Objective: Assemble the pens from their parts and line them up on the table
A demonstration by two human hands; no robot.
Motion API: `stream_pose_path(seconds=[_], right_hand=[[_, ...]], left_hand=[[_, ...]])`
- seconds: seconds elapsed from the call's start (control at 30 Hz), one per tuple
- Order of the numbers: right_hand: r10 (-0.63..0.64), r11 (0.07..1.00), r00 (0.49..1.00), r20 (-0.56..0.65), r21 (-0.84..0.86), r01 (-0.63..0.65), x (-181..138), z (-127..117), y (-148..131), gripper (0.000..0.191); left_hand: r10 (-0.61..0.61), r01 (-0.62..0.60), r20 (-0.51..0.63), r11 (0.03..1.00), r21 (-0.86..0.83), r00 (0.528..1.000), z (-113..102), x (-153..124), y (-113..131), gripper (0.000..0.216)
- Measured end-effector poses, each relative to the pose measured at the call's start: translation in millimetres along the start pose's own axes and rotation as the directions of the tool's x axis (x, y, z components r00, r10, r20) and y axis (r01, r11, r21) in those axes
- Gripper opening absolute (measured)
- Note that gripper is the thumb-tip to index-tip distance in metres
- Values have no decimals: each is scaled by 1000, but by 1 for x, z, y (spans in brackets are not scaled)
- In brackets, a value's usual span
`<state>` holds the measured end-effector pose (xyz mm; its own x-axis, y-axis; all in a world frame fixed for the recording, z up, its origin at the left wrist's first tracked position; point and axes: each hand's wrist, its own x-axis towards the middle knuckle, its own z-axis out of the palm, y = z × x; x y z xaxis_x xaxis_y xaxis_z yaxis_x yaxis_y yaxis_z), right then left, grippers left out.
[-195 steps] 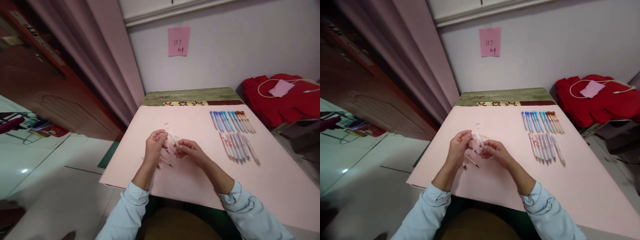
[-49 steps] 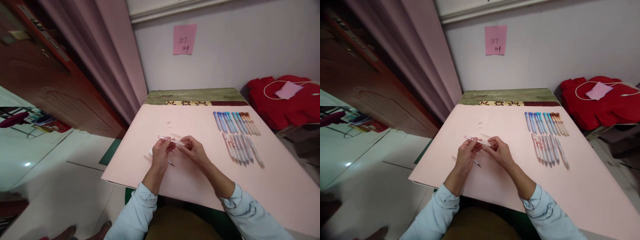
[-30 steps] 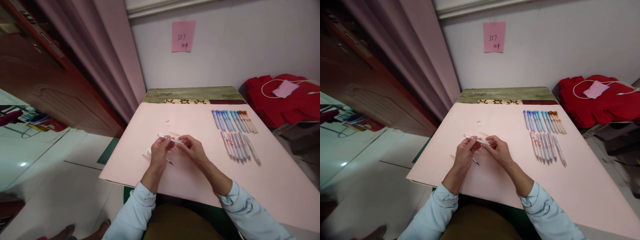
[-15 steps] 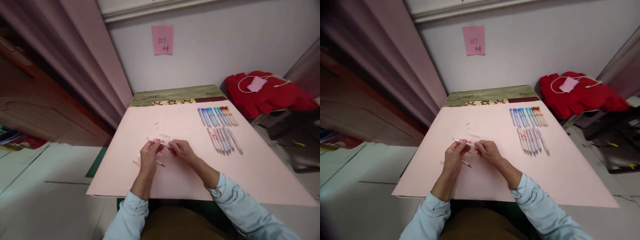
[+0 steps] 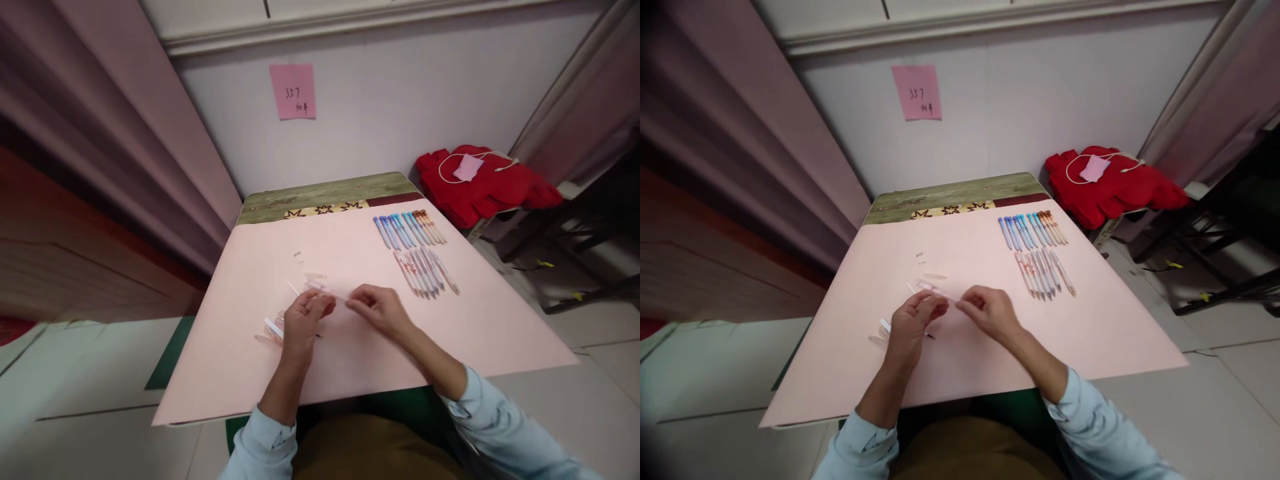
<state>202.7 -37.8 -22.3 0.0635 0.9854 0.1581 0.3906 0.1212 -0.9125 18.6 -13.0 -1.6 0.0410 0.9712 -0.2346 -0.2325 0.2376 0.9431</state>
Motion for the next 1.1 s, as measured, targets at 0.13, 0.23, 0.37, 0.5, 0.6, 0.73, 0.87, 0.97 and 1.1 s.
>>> stream_pose_path(seconds=[0.13, 0.23, 0.37, 0.5, 0.6, 0.73, 0.87, 0.97, 1.1], right_hand=[[47, 943, 833, -551, -250, -218, -17, -86, 31, 31], [142, 698, 659, -739, -397, -596, -26, -147, 67, 38], [210, 516, 659, -722, -491, -702, -29, -175, 99, 40], [194, 574, 734, -651, -531, -624, -26, -163, 100, 42], [220, 549, 736, -640, -543, -636, -28, -159, 93, 43], [241, 473, 734, -634, -584, -660, -39, -163, 96, 43], [211, 505, 744, -634, -581, -638, -48, -167, 101, 38], [223, 530, 739, -636, -557, -639, -45, -163, 83, 32], [104, 721, 765, -636, -481, -499, -18, -128, 34, 32]], left_hand=[[25, -24, -48, 999, 24, 999, -15, -6, 10, 48], [60, -49, -153, 996, 71, 986, -37, -6, 15, 42], [66, -55, -219, 997, 56, 973, -59, -6, 19, 42], [148, -149, -300, 989, 20, 942, -78, -5, 24, 34], [187, -197, -392, 980, 15, 901, -98, -5, 28, 30], [211, -222, -463, 975, 32, 861, -122, -6, 30, 29], [239, -230, -477, 970, 79, 846, -138, -3, 22, 28], [290, -238, -489, 957, 168, 823, -143, 2, 8, 26], [377, -270, -514, 923, 273, 770, -146, 6, -13, 23]])
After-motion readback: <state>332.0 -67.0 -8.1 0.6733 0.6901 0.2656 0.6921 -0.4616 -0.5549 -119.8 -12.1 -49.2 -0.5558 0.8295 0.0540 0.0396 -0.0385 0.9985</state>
